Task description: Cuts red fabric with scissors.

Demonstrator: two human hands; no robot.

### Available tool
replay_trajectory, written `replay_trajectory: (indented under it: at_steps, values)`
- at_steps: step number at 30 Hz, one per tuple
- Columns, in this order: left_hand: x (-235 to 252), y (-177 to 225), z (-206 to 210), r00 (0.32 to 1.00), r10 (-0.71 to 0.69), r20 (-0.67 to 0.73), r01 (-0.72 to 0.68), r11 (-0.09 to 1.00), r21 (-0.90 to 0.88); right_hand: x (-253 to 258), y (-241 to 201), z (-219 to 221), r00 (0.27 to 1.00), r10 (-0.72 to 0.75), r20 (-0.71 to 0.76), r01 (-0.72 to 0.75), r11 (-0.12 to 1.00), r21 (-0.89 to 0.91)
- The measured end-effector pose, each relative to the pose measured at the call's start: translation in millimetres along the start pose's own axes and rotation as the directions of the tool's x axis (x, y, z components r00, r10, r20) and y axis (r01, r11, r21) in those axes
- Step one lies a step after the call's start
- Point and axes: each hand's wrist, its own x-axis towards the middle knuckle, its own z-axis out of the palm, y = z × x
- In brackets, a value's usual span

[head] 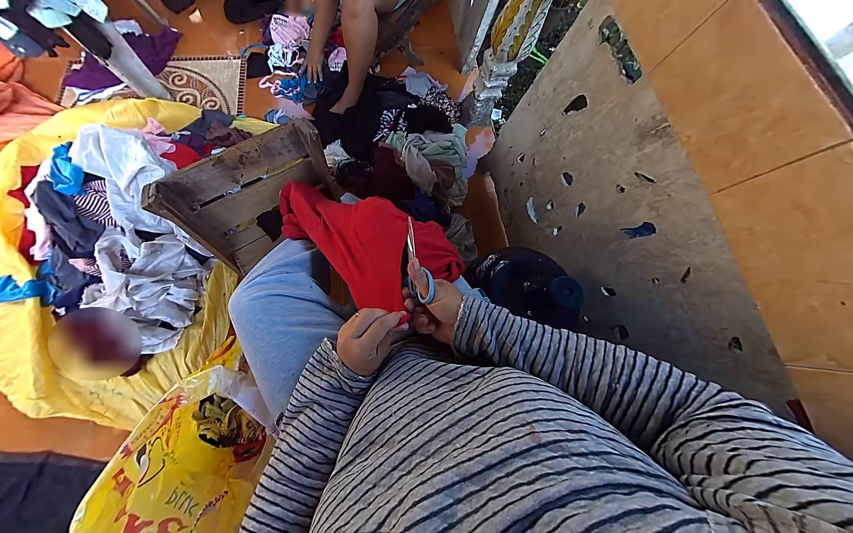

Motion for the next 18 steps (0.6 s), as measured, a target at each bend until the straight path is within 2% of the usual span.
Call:
replay_trajectory:
  at_steps: [5, 8, 10, 12, 13, 14, 15, 16, 17, 18]
  values:
    - [0.8, -1.0, 0.5, 1.000, -0.015, -0.008, 0.015, 1.000, 0.026, 7.5, -8.2, 2.4, 1.000, 0.023, 0.010, -0.023, 0.997, 0.074]
    - [4.6, -3.6, 3.4, 0.997, -0.082, -0.003, 0.082, 0.994, 0.071, 6.7, -5.6, 3.0, 1.000, 0.014, 0.018, -0.015, 0.998, 0.065]
    - [7.3, -6.0, 5.2, 0.983, -0.185, -0.006, 0.185, 0.978, 0.098, 5.2, -1.9, -0.6, 0.999, 0.032, 0.044, -0.031, 0.999, -0.007]
    - [17.0, -9.4, 1.1, 0.944, -0.329, 0.017, 0.323, 0.936, 0.138, -2.0, -3.0, -12.9, 0.988, 0.085, 0.127, -0.056, 0.974, -0.220]
    - [23.7, -13.4, -5.4, 0.909, -0.410, 0.079, 0.394, 0.905, 0.160, -6.9, -5.5, -25.1, 0.970, 0.115, 0.214, -0.029, 0.929, -0.369]
    - [32.1, -18.6, -15.1, 0.846, -0.502, 0.181, 0.472, 0.862, 0.183, -11.0, -10.4, -41.6, 0.930, 0.156, 0.333, 0.039, 0.859, -0.511]
    - [43.8, -24.7, -26.1, 0.738, -0.600, 0.308, 0.560, 0.800, 0.216, -13.8, -18.2, -60.6, 0.867, 0.206, 0.454, 0.139, 0.775, -0.617]
    - [57.7, -32.3, -35.6, 0.595, -0.680, 0.429, 0.631, 0.725, 0.275, -15.3, -27.9, -78.7, 0.814, 0.246, 0.526, 0.228, 0.698, -0.679]
    - [69.4, -43.4, -41.6, 0.472, -0.719, 0.510, 0.638, 0.678, 0.365, -15.0, -36.9, -94.3, 0.801, 0.225, 0.555, 0.300, 0.651, -0.697]
    - [78.4, -56.7, -45.5, 0.375, -0.741, 0.557, 0.601, 0.652, 0.462, -16.2, -46.0, -103.5, 0.835, 0.133, 0.535, 0.361, 0.601, -0.713]
